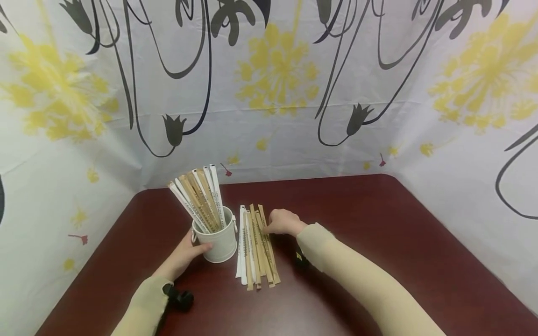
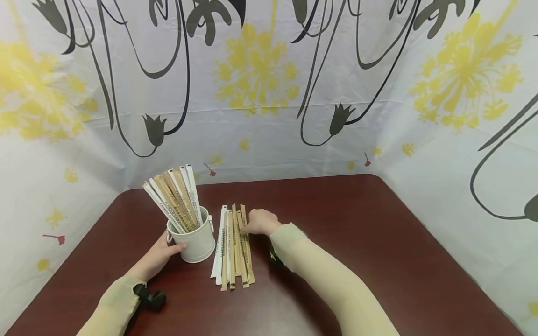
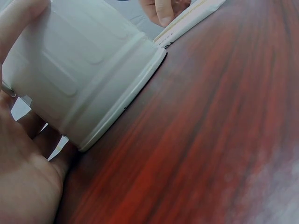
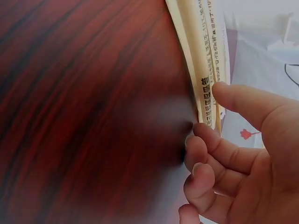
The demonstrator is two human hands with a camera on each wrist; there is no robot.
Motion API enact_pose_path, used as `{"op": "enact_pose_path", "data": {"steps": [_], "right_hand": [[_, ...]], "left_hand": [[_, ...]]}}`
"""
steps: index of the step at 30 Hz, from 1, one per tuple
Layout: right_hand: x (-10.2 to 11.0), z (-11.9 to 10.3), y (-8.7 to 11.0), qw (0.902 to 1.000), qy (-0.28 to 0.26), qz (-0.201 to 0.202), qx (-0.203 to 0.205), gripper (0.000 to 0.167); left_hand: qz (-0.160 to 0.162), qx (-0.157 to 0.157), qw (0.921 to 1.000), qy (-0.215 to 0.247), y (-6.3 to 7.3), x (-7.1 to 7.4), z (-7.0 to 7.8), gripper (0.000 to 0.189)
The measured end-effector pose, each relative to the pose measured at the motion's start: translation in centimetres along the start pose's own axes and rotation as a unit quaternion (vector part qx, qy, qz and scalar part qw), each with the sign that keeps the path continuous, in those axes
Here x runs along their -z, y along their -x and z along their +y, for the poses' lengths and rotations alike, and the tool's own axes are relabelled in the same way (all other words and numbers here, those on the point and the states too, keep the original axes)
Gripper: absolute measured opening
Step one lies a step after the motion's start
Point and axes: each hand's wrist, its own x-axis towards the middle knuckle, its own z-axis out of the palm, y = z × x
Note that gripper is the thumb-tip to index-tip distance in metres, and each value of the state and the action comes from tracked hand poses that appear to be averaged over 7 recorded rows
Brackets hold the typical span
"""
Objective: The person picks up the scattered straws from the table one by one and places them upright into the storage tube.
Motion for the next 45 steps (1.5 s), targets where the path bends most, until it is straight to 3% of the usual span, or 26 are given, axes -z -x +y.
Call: {"op": "enact_pose_path", "data": {"steps": [29, 36, 45], "right_hand": [[0.1, -0.1, -0.5, 0.9979, 0.048, 0.028, -0.033, 0.042], [1.3, 1.4, -0.4, 0.9988, 0.006, 0.012, -0.047, 0.038], [4.0, 2.4, 0.3, 0.9969, -0.064, 0.042, -0.019, 0.048]], "left_hand": [[0.009, -0.007, 0.9999, -0.007, -0.2, 0.2, -0.3, 0.083], [0.01, -0.004, 0.9999, 0.002, -0.3, 0.1, -0.3, 0.082], [0.007, -0.003, 1.0, 0.006, -0.3, 0.2, -0.3, 0.084]]}}
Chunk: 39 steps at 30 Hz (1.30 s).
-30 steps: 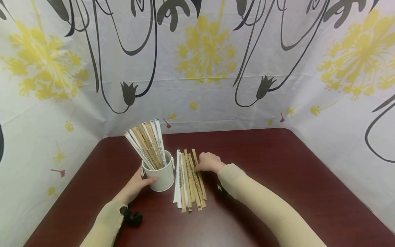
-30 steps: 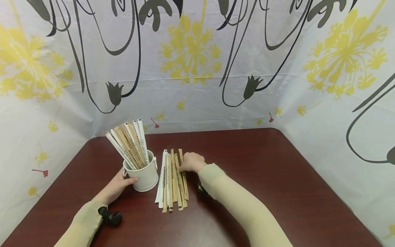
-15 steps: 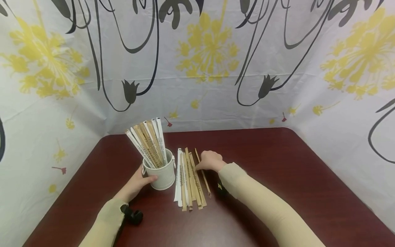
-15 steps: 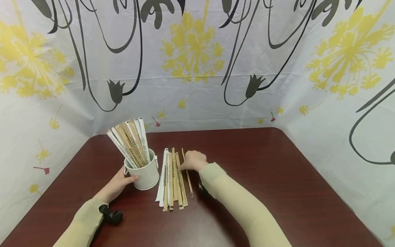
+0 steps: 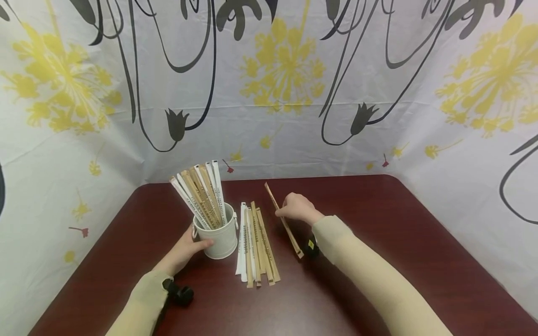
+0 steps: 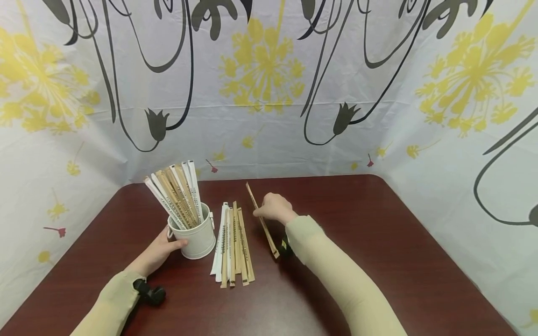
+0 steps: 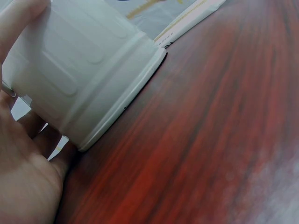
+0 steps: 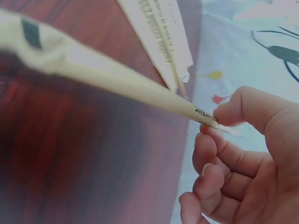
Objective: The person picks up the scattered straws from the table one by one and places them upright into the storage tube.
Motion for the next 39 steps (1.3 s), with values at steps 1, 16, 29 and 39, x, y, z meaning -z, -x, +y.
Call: {"op": "enact_pose_path", "data": {"steps": [1, 16, 29, 39], "right_hand": [[0.3, -0.1, 0.1, 0.9999, -0.007, 0.005, 0.007, 0.048], [3.3, -2.2, 1.3, 0.9863, -0.087, 0.099, 0.1, 0.028], [4.6, -6.0, 1.6, 0.961, -0.151, 0.18, 0.146, 0.011], [5.4, -13.2, 1.5, 0.9223, -0.209, 0.242, 0.216, 0.008]], "left_hand": [[0.0, -0.001, 1.0, 0.001, 0.0, 0.0, 0.0, 0.085], [0.002, -0.006, 1.0, -0.004, 0.1, 0.1, -0.1, 0.082], [-0.003, 0.007, 1.0, -0.006, 0.1, 0.1, 0.2, 0.089], [-0.008, 0.006, 0.9999, -0.005, 0.1, 0.1, 0.4, 0.089]]}}
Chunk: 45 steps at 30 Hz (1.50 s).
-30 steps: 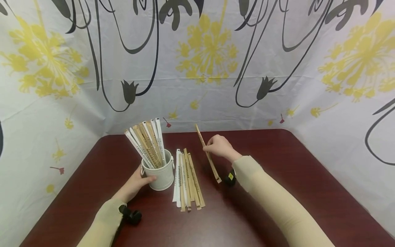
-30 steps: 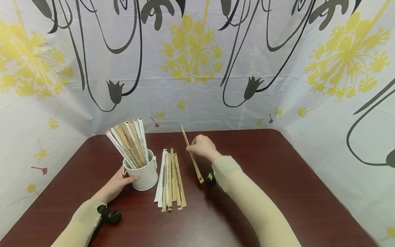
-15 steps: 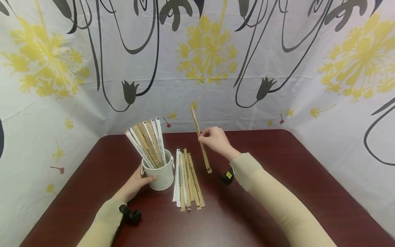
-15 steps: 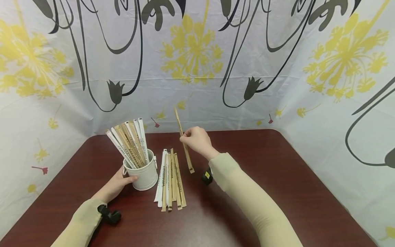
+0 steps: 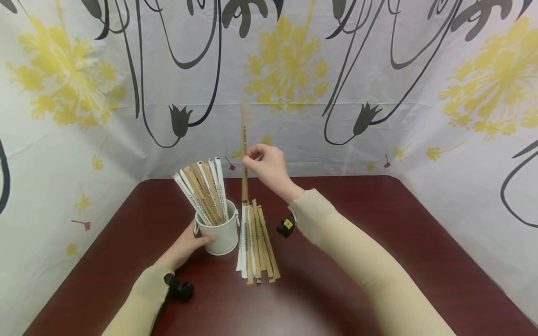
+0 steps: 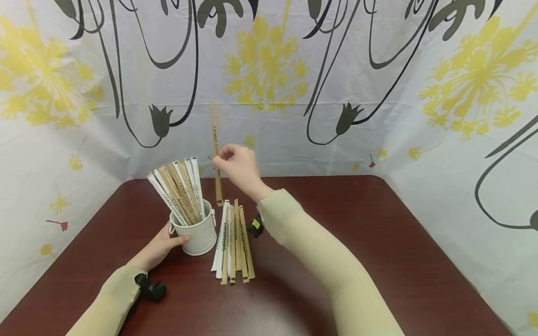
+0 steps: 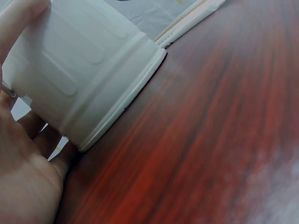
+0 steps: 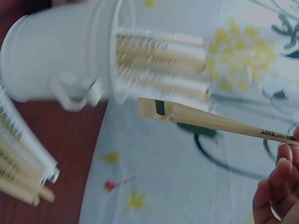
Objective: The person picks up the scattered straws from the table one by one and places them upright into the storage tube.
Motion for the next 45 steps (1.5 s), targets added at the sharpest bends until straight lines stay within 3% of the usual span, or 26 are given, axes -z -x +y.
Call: {"op": "enact_pose_path", "data": {"steps": [4, 7, 16, 23, 29, 37, 41, 45], "right_hand": [[-2.1, -1.6, -0.1, 0.9992, -0.011, -0.016, 0.036, 0.008], [-3.7, -1.6, 0.3, 0.9979, -0.001, -0.042, 0.049, 0.008], [-6.6, 1.6, 2.9, 0.9933, 0.043, -0.107, -0.005, 0.006], [-6.9, 3.9, 4.2, 0.9894, 0.071, -0.119, -0.042, 0.007], [-6.8, 4.2, 4.2, 0.9841, 0.094, -0.139, -0.059, 0.01], [-3.9, 4.8, 3.0, 0.9827, 0.084, -0.131, -0.1, 0.012], [-2.7, 6.8, 3.1, 0.9679, 0.132, -0.173, -0.125, 0.012], [-2.2, 8.8, 4.4, 0.9412, 0.185, -0.242, -0.147, 0.017]], "left_hand": [[-0.005, -0.004, 0.9999, 0.009, 0.1, 0.2, 0.0, 0.09], [-0.006, -0.005, 0.9999, 0.011, 0.1, 0.3, -0.1, 0.09], [-0.015, -0.003, 0.9997, 0.02, 0.0, 0.1, 0.3, 0.092], [-0.013, -0.001, 0.9998, 0.015, -0.1, 0.1, 0.4, 0.092], [-0.002, 0.008, 0.9998, 0.018, 0.0, 0.1, 0.3, 0.093], [-0.007, 0.002, 0.9997, 0.024, 0.1, -0.1, 0.1, 0.091], [-0.007, 0.0, 0.9997, 0.022, 0.0, 0.1, 0.2, 0.091], [-0.002, 0.006, 0.9999, 0.013, -0.1, 0.2, 0.2, 0.092]]}}
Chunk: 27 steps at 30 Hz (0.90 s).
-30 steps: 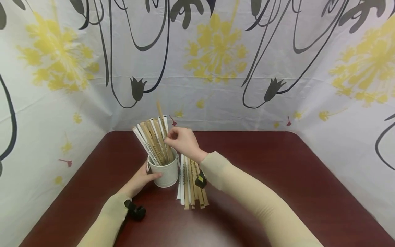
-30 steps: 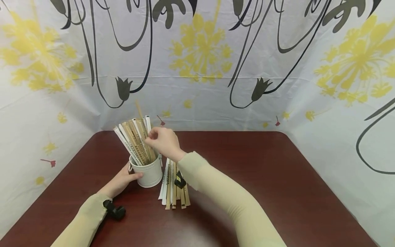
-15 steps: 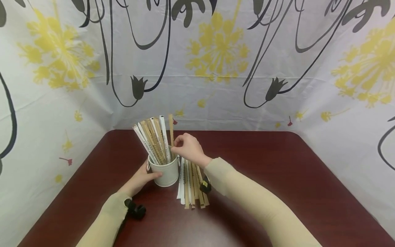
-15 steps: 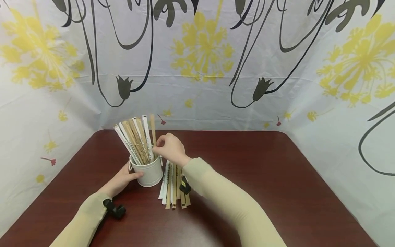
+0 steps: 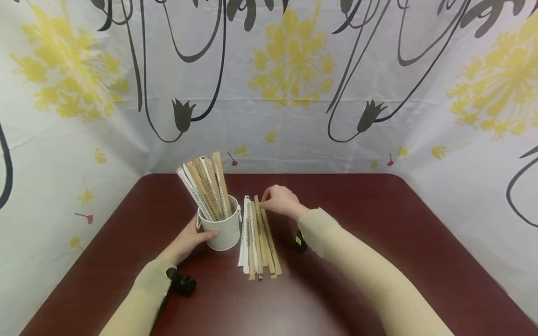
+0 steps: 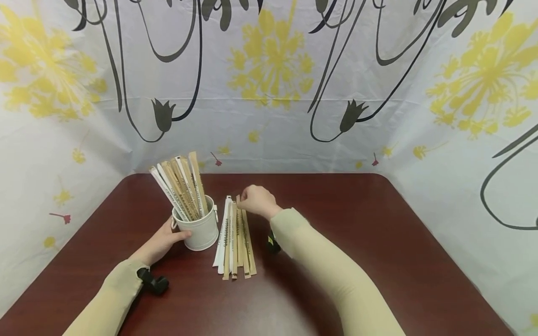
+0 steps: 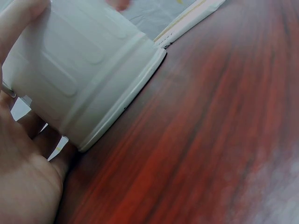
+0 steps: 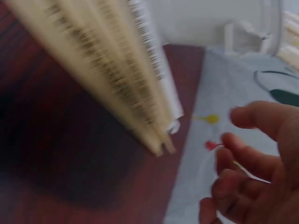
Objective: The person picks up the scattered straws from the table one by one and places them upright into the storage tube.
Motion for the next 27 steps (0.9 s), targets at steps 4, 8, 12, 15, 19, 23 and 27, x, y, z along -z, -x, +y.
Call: {"op": "enact_pose_path", "data": {"steps": [4, 8, 12, 15, 19, 23, 27], "right_hand": [[-1.3, 1.6, 0.5, 0.9982, 0.042, -0.041, -0.008, 0.032], [-2.3, 2.2, 0.7, 0.9959, 0.068, -0.057, -0.013, 0.034], [-2.7, 2.5, 0.8, 0.9945, 0.078, -0.069, -0.015, 0.038], [-2.9, 2.7, 1.0, 0.993, 0.084, -0.078, -0.026, 0.041], [-3.1, 2.9, 0.9, 0.9907, 0.095, -0.086, -0.045, 0.041], [-3.2, 3.1, 0.7, 0.9888, 0.108, -0.085, -0.057, 0.04], [-3.1, 3.1, 0.4, 0.9863, 0.118, -0.094, -0.068, 0.041]], "left_hand": [[0.0, -0.001, 1.0, -0.004, -0.1, 0.1, -0.1, 0.091], [-0.003, -0.01, 0.9999, -0.001, -0.2, 0.1, -0.2, 0.089], [0.006, -0.006, 0.9999, -0.006, -0.2, 0.1, -0.2, 0.089], [0.002, -0.004, 1.0, -0.005, -0.3, 0.0, -0.3, 0.088], [-0.003, -0.005, 1.0, -0.002, -0.2, 0.0, -0.4, 0.089], [-0.003, -0.007, 1.0, -0.003, -0.2, 0.0, -0.4, 0.089], [-0.006, -0.007, 1.0, -0.002, -0.3, 0.2, -0.4, 0.089]]}}
